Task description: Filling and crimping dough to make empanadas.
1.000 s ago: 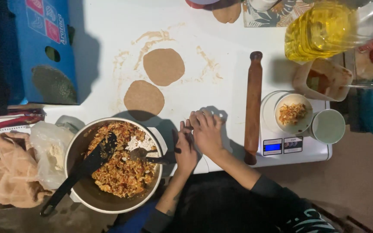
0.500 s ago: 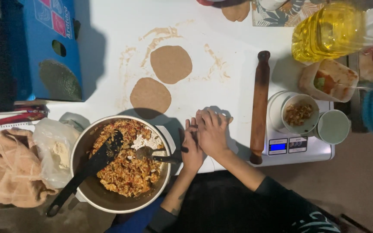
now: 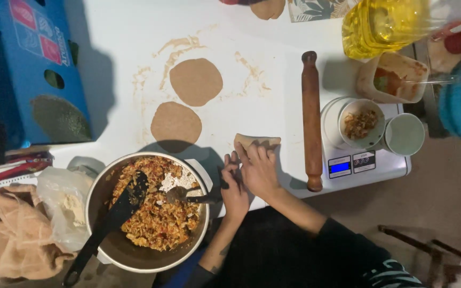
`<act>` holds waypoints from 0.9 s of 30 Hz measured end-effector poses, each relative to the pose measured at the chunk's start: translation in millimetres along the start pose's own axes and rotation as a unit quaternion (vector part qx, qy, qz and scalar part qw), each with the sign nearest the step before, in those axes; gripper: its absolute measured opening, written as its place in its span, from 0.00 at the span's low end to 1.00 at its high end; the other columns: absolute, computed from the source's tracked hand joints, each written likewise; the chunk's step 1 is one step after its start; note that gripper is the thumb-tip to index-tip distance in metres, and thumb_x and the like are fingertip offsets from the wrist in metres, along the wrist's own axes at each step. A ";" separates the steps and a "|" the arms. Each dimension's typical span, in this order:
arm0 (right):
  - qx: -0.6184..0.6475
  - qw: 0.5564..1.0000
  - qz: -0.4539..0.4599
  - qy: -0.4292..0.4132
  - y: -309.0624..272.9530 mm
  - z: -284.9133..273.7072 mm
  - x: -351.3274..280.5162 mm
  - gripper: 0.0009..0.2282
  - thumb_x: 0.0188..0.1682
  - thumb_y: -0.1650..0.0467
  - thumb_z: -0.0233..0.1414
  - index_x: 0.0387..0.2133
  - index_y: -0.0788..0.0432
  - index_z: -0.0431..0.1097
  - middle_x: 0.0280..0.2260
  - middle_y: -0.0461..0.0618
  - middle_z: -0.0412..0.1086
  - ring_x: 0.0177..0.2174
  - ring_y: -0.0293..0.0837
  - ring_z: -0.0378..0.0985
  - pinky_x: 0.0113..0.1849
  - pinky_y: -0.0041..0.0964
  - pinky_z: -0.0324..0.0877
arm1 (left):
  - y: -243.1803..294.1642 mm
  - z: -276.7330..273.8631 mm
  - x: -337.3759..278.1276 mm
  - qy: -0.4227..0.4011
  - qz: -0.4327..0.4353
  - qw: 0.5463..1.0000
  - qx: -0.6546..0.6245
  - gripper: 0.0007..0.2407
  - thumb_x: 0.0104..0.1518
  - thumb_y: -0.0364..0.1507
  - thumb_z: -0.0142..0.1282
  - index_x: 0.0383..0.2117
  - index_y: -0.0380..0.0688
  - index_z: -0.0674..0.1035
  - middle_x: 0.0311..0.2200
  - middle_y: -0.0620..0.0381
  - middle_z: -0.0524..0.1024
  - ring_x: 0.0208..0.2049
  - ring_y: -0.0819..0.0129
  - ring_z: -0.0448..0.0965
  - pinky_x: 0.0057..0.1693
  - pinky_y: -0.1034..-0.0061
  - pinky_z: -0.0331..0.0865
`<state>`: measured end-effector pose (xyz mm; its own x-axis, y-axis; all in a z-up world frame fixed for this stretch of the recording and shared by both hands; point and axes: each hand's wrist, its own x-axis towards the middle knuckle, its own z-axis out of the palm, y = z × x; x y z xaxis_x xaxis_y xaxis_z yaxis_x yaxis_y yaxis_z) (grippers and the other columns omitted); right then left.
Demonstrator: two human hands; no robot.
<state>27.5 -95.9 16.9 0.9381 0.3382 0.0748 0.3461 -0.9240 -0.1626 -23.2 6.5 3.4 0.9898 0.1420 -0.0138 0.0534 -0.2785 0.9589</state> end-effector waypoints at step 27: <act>0.097 0.992 -0.065 0.041 38.8 -26.7 -15.9 0.27 0.52 0.68 0.52 0.64 0.69 0.56 0.67 0.60 0.54 0.67 0.57 0.51 0.65 0.60 0.46 | 12.3 2.3 -2.9 -0.029 0.032 0.996 0.073 0.13 0.59 0.12 0.41 0.48 0.38 0.63 0.66 0.38 0.65 0.71 0.38 0.55 0.72 0.50 0.47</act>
<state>25.6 -141.9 35.7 0.8841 0.4287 0.1863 0.4673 -0.8190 -0.3330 -25.1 0.4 14.6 0.9976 0.0650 0.0255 0.0042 -0.4210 0.9070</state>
